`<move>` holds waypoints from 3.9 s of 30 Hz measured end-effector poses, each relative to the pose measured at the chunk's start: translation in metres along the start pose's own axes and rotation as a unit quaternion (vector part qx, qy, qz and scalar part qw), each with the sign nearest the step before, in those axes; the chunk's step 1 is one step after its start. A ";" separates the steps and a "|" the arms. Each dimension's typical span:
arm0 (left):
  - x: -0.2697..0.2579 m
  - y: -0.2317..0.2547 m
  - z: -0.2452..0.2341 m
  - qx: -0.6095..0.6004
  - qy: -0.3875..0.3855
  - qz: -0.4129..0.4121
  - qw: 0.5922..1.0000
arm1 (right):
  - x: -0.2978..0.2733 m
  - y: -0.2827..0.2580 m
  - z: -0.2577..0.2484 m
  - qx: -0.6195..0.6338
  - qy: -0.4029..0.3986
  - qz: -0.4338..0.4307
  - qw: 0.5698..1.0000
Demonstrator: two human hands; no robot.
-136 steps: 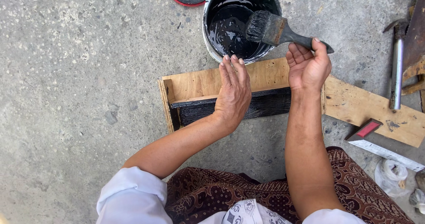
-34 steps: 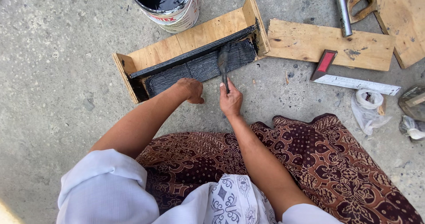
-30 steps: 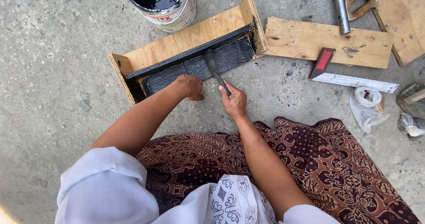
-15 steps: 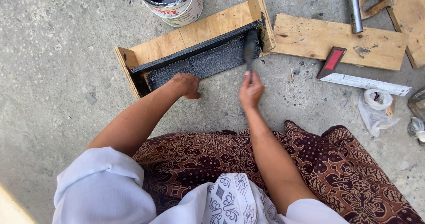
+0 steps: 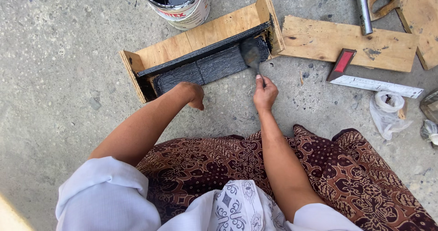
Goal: The person paints the inside of a wooden box using a brush dipped in a can of black paint.
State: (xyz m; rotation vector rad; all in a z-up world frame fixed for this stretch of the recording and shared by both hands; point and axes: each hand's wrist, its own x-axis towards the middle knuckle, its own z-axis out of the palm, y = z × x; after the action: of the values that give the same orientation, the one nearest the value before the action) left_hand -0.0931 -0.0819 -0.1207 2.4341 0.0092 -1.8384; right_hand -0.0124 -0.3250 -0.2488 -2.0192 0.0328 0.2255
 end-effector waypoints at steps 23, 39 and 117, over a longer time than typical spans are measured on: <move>-0.019 -0.002 -0.001 -0.013 0.012 -0.019 1.000 | 0.034 -0.100 -0.028 0.112 -0.057 0.228 0.966; -0.002 0.003 -0.009 -0.026 0.088 0.010 0.996 | 0.024 -0.088 -0.028 -0.044 -0.025 0.151 0.987; -0.014 -0.014 0.004 -0.032 0.003 -0.024 0.999 | 0.024 -0.073 -0.001 -0.197 -0.027 0.017 0.980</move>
State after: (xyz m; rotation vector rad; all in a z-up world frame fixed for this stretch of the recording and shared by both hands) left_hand -0.1016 -0.0679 -0.1088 2.4165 0.1269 -1.8198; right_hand 0.0202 -0.2915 -0.1878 -2.4070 -0.0115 0.3290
